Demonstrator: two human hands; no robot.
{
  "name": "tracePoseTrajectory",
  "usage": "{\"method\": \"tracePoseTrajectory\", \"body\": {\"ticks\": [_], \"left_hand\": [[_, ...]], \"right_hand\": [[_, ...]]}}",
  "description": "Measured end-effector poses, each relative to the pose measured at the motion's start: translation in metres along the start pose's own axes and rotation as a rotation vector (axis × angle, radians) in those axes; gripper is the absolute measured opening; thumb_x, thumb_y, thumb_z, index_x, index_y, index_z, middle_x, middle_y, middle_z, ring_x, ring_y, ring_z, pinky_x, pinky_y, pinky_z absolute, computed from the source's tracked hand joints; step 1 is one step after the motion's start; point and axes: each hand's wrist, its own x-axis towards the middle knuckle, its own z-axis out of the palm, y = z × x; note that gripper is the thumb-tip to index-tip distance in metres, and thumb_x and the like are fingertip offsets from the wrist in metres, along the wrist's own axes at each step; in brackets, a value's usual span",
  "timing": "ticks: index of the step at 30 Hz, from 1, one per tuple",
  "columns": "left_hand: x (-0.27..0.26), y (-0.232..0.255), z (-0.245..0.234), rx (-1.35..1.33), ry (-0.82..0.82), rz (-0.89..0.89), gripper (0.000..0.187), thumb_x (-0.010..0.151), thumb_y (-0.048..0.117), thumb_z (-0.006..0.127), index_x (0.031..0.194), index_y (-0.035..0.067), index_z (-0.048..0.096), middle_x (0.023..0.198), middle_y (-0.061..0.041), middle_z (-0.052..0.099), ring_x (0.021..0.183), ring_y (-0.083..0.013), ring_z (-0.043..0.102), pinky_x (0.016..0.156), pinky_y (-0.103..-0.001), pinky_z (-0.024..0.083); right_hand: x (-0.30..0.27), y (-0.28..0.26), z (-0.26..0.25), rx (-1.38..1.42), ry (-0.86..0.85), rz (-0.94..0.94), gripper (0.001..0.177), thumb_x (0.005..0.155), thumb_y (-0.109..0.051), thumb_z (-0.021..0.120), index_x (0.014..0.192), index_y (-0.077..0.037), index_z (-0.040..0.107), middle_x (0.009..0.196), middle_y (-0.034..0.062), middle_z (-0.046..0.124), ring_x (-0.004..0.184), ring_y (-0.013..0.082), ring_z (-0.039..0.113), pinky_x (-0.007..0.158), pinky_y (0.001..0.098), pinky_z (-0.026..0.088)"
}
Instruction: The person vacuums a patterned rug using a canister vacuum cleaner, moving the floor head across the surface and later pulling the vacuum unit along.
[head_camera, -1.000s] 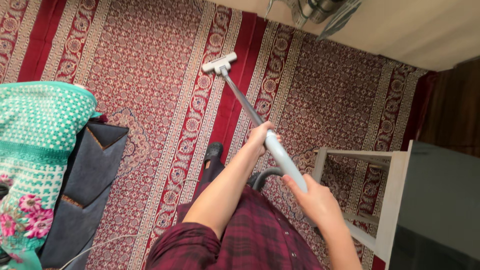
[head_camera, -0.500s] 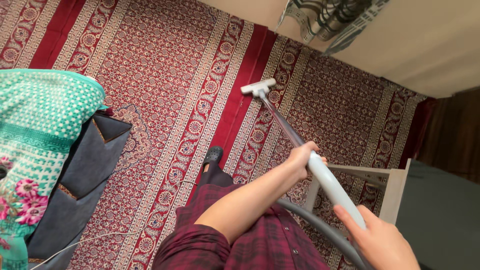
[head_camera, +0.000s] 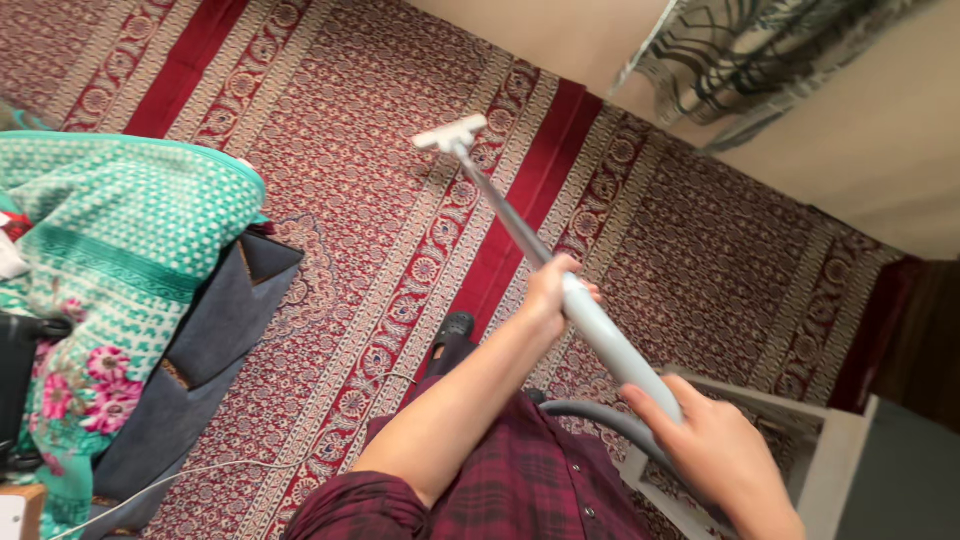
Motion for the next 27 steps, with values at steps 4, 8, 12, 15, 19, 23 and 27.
{"method": "tracePoseTrajectory", "body": {"ticks": [4,8,12,15,19,23,27], "left_hand": [[0.036,0.079,-0.057,-0.030,0.103,0.103,0.035,0.084,0.021,0.066,0.100,-0.009,0.057,0.071,-0.022,0.066,0.061,-0.0342,0.068,0.063,-0.048,0.063],[0.082,0.140,-0.124,-0.028,0.120,0.121,0.038,0.081,0.026,0.065,0.102,-0.004,0.055,0.070,-0.019,0.066,0.059,-0.0310,0.067,0.057,-0.044,0.061],[0.114,0.174,-0.171,-0.084,0.133,0.094,0.035,0.082,0.024,0.066,0.105,0.002,0.051,0.071,-0.015,0.063,0.057,-0.0268,0.063,0.054,-0.041,0.059],[0.120,0.180,-0.180,-0.120,0.132,0.056,0.032,0.082,0.021,0.065,0.104,0.003,0.049,0.069,-0.015,0.060,0.055,-0.0265,0.062,0.053,-0.041,0.058],[0.108,0.186,-0.172,-0.126,0.228,0.030,0.034,0.082,0.021,0.064,0.106,0.003,0.049,0.069,-0.014,0.061,0.055,-0.0261,0.062,0.053,-0.040,0.058],[0.111,0.205,-0.162,-0.183,0.186,0.045,0.033,0.082,0.022,0.064,0.106,0.006,0.048,0.067,-0.014,0.060,0.055,-0.0260,0.061,0.051,-0.039,0.057],[0.116,0.227,-0.160,-0.213,0.109,0.053,0.034,0.084,0.023,0.065,0.103,0.000,0.048,0.065,-0.014,0.060,0.054,-0.0267,0.062,0.051,-0.041,0.057]], "right_hand": [[0.031,-0.080,-0.005,0.026,-0.027,-0.179,0.058,0.080,-0.070,0.056,0.108,-0.023,0.073,0.081,0.0169,0.078,0.083,0.0349,0.078,0.077,0.0474,0.058],[0.072,-0.144,0.010,-0.112,-0.012,-0.319,0.065,0.083,-0.076,0.052,0.107,-0.018,0.070,0.083,0.0162,0.076,0.083,0.0332,0.077,0.078,0.0476,0.059],[0.108,-0.188,0.033,-0.205,-0.035,-0.411,0.068,0.088,-0.076,0.048,0.104,-0.013,0.067,0.083,0.0160,0.076,0.085,0.0346,0.076,0.079,0.0498,0.058],[0.114,-0.202,0.045,-0.225,-0.050,-0.390,0.067,0.088,-0.076,0.047,0.107,-0.014,0.067,0.083,0.0170,0.075,0.087,0.0350,0.075,0.081,0.0497,0.058],[0.111,-0.213,0.037,-0.203,-0.093,-0.380,0.068,0.087,-0.075,0.048,0.105,-0.013,0.067,0.083,0.0142,0.077,0.087,0.0338,0.076,0.081,0.0496,0.058],[0.105,-0.236,0.015,-0.217,-0.082,-0.367,0.067,0.088,-0.074,0.047,0.107,-0.014,0.069,0.085,0.0149,0.076,0.090,0.0342,0.076,0.084,0.0495,0.057],[0.097,-0.264,-0.007,-0.187,-0.143,-0.286,0.067,0.085,-0.073,0.047,0.112,-0.016,0.070,0.083,0.0112,0.080,0.093,0.0299,0.078,0.088,0.0471,0.057]]}}
